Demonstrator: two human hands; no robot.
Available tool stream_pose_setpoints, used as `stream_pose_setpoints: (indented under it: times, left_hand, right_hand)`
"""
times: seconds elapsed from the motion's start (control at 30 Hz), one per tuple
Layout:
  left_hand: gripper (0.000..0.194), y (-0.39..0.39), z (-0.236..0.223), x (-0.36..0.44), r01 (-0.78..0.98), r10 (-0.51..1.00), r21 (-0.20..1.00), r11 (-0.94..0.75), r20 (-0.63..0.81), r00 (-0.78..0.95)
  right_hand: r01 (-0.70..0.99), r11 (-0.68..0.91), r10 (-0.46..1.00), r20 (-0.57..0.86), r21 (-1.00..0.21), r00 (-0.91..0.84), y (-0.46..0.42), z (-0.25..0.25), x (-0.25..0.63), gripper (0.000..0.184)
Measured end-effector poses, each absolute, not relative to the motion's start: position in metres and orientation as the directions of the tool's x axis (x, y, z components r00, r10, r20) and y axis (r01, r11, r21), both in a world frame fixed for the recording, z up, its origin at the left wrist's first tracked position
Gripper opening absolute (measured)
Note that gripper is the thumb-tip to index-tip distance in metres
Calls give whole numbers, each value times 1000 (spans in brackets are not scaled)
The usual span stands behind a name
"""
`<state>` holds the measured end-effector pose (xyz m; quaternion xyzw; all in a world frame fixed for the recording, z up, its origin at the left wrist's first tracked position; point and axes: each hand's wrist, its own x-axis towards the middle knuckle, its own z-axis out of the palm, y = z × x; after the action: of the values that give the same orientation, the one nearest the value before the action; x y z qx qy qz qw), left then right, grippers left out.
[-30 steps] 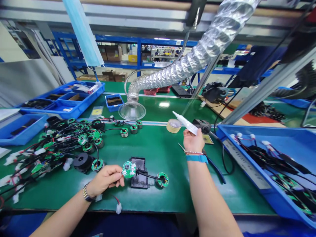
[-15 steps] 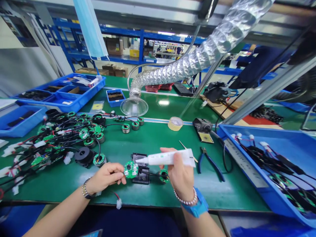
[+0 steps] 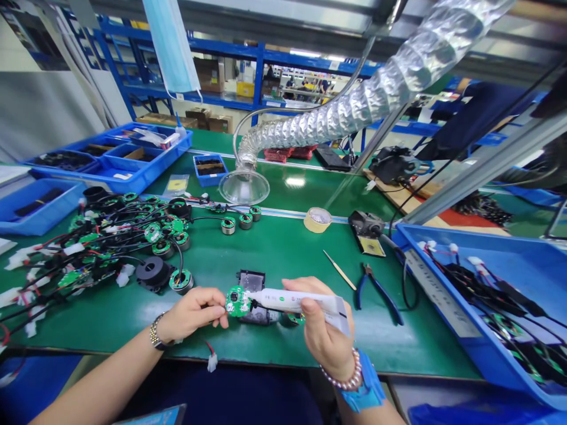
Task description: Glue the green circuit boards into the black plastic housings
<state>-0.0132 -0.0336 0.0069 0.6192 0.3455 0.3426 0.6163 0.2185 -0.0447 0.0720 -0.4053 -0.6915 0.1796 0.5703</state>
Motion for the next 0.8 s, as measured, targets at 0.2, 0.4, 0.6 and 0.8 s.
stream_pose_setpoints:
  times: [0.2,0.4,0.6,0.8]
  left_hand:
    - [25,-33,7,-13,9,848,1000,-6,0,530]
    - [23,-34,7,-13,9,849,1000,-10,4,528]
    - [25,-34,7,-13,8,846,1000,-10,4,533]
    - [24,-34,7,-13,-4,842,1000,-4,5,539]
  right_hand:
    - [429,639,730,680,-638,-76,-44,76,217,35]
    - [441,665,712,691,-603,-127,-47,76,218,29]
    - [484,680,696,692,-550,-192,-57,84,221,32]
    - [509,711,677,669,-486,-307,-58,90,220,34]
